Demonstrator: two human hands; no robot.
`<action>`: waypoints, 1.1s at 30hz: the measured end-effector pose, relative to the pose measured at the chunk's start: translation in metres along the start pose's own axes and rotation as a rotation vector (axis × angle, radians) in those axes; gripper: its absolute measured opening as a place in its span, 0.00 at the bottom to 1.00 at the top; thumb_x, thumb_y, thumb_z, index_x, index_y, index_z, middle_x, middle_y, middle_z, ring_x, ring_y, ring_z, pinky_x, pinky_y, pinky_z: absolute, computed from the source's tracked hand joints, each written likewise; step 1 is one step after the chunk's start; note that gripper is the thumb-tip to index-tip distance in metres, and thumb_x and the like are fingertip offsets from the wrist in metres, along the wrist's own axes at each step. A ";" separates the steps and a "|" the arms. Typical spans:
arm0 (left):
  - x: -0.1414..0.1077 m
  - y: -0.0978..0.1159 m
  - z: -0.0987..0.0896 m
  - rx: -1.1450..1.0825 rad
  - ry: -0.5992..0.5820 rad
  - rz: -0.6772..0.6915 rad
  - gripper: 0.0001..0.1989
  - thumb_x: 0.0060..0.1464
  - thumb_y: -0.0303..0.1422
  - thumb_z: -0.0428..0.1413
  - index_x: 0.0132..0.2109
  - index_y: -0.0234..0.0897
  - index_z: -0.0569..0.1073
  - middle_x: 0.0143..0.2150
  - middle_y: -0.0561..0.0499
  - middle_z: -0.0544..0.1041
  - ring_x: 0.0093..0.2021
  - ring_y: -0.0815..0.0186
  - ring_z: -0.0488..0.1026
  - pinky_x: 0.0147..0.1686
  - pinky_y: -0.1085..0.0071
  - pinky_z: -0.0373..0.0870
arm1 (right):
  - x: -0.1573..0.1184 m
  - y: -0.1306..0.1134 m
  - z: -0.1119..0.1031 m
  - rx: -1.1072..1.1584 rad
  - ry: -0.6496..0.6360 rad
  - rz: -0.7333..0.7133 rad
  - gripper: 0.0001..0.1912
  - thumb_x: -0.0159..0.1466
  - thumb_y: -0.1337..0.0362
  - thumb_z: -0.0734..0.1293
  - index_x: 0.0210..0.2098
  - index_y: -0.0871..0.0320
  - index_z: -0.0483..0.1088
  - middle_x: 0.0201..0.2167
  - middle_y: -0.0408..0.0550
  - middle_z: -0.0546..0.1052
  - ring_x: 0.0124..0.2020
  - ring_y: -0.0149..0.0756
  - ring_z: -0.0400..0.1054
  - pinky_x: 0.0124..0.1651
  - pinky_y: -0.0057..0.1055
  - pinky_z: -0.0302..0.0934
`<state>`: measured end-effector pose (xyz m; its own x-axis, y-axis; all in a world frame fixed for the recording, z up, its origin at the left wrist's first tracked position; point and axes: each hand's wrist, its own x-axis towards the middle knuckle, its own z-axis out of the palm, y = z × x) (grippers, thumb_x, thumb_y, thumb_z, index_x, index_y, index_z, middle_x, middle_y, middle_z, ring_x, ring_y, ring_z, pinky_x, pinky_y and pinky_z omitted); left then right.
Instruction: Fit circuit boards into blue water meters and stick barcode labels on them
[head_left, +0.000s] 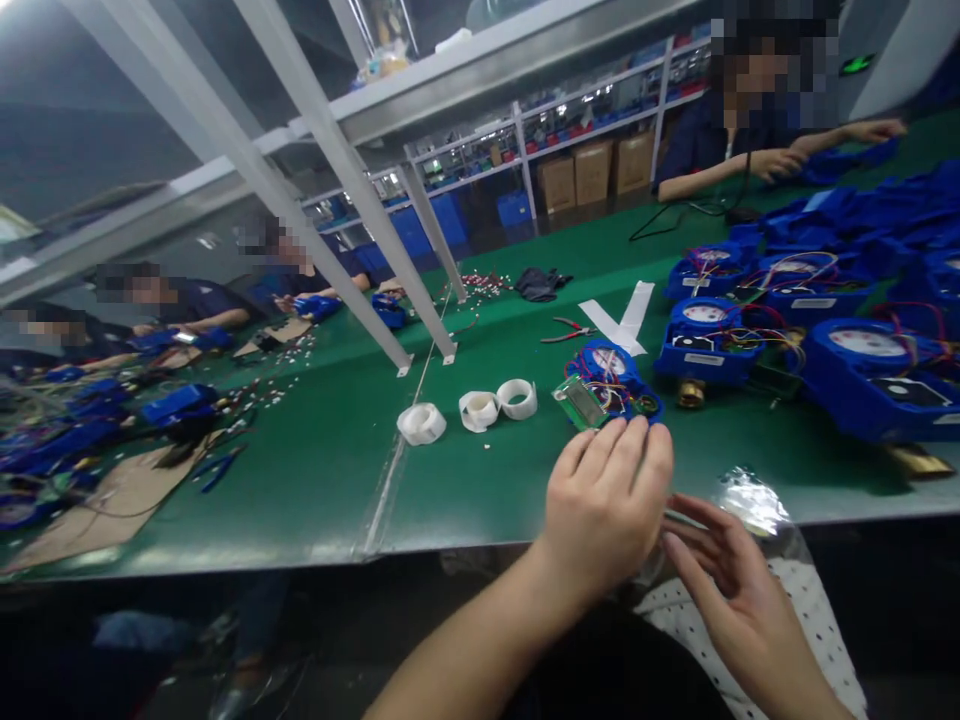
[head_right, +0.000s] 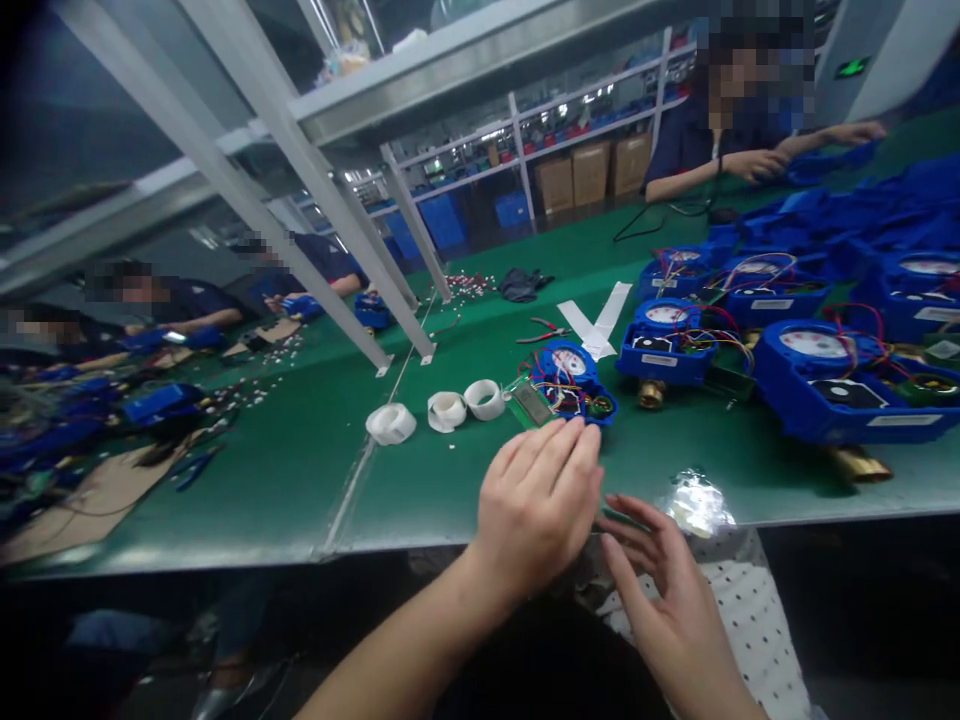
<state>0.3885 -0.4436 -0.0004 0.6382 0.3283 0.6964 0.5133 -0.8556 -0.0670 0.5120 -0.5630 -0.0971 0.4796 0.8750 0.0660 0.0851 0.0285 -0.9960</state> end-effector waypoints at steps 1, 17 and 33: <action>-0.008 -0.003 -0.005 -0.101 0.087 -0.079 0.18 0.64 0.29 0.56 0.59 0.35 0.72 0.56 0.44 0.79 0.56 0.60 0.75 0.57 0.62 0.71 | 0.001 0.000 -0.002 -0.014 0.010 -0.002 0.25 0.68 0.50 0.70 0.61 0.48 0.63 0.59 0.53 0.72 0.54 0.43 0.75 0.53 0.34 0.75; 0.002 -0.029 0.015 -0.786 -0.016 -0.799 0.14 0.63 0.36 0.58 0.54 0.40 0.70 0.47 0.49 0.78 0.38 0.68 0.76 0.31 0.75 0.71 | 0.055 -0.027 -0.003 -0.075 0.168 -0.090 0.27 0.66 0.51 0.72 0.62 0.50 0.67 0.60 0.56 0.72 0.59 0.49 0.69 0.58 0.48 0.71; 0.000 -0.010 0.033 -1.001 -0.084 -0.625 0.12 0.66 0.31 0.55 0.53 0.40 0.80 0.47 0.48 0.83 0.41 0.65 0.81 0.40 0.71 0.78 | 0.053 -0.063 0.008 0.024 -0.042 -0.189 0.22 0.72 0.60 0.66 0.65 0.49 0.63 0.64 0.55 0.67 0.61 0.46 0.69 0.62 0.45 0.70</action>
<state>0.4022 -0.4224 -0.0231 0.4908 0.7943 0.3580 0.0960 -0.4577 0.8839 0.5249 -0.5150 -0.0312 0.4202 0.8725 0.2495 0.1491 0.2048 -0.9674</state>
